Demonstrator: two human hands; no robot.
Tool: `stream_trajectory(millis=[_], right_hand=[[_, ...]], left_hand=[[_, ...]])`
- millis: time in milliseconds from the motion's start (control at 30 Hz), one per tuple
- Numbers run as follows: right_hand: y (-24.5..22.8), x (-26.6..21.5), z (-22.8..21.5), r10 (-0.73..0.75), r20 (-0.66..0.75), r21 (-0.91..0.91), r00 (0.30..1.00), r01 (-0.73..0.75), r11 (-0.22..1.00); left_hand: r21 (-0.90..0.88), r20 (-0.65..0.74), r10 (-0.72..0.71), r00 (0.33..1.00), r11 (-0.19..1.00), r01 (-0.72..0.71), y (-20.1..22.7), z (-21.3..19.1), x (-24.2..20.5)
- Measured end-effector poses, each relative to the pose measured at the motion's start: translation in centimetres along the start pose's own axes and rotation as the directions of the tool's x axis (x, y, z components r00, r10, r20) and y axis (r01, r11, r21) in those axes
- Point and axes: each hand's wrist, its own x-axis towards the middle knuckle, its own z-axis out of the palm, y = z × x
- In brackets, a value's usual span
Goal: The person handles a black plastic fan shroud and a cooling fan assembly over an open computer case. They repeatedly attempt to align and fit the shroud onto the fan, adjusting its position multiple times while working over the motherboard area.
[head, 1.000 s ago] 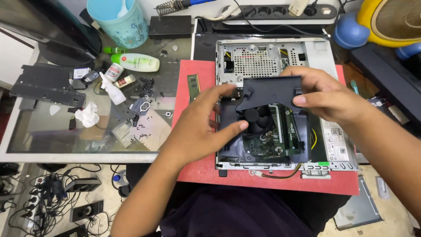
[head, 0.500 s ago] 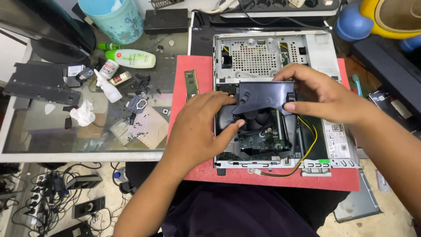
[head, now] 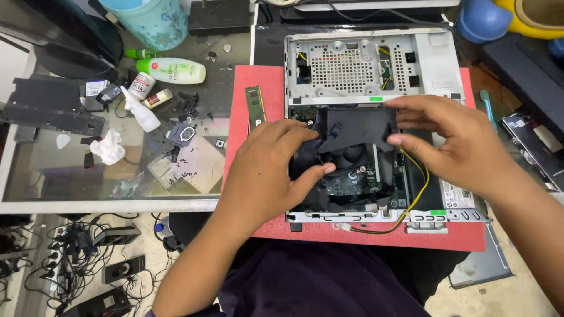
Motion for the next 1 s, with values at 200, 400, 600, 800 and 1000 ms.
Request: stream_trajectory(millis=[200,400,600,800,1000], right_hand=[[-0.4,0.8,-0.2,0.094,-0.016,0.019,0.995,-0.094,0.995],[-0.6,1.9,-0.1,0.053,-0.050,-0.003,0.997,-0.053,0.999],[-1.3,2.5,-0.5,0.128,-0.045,0.013,0.991,-0.128,0.992],[-1.7,2.2,-0.4,0.057,-0.100,-0.010,0.993,-0.058,0.998],[-2.0,2.2,-0.9,0.039,-0.129,0.038,0.991,-0.035,0.999]], left_hand=[[-0.013,-0.025,-0.011,1.000,1.000,0.011,0.3,-0.6,0.3],[-0.032,-0.025,-0.069,0.997,0.997,0.068,0.1,-0.8,0.4],[-0.031,-0.031,-0.083,0.996,0.996,0.082,-0.2,-0.8,0.6],[-0.121,-0.020,-0.060,0.998,0.991,0.057,0.0,-1.6,1.1],[-0.129,-0.086,-0.041,0.995,0.991,0.030,0.3,-2.0,1.3]])
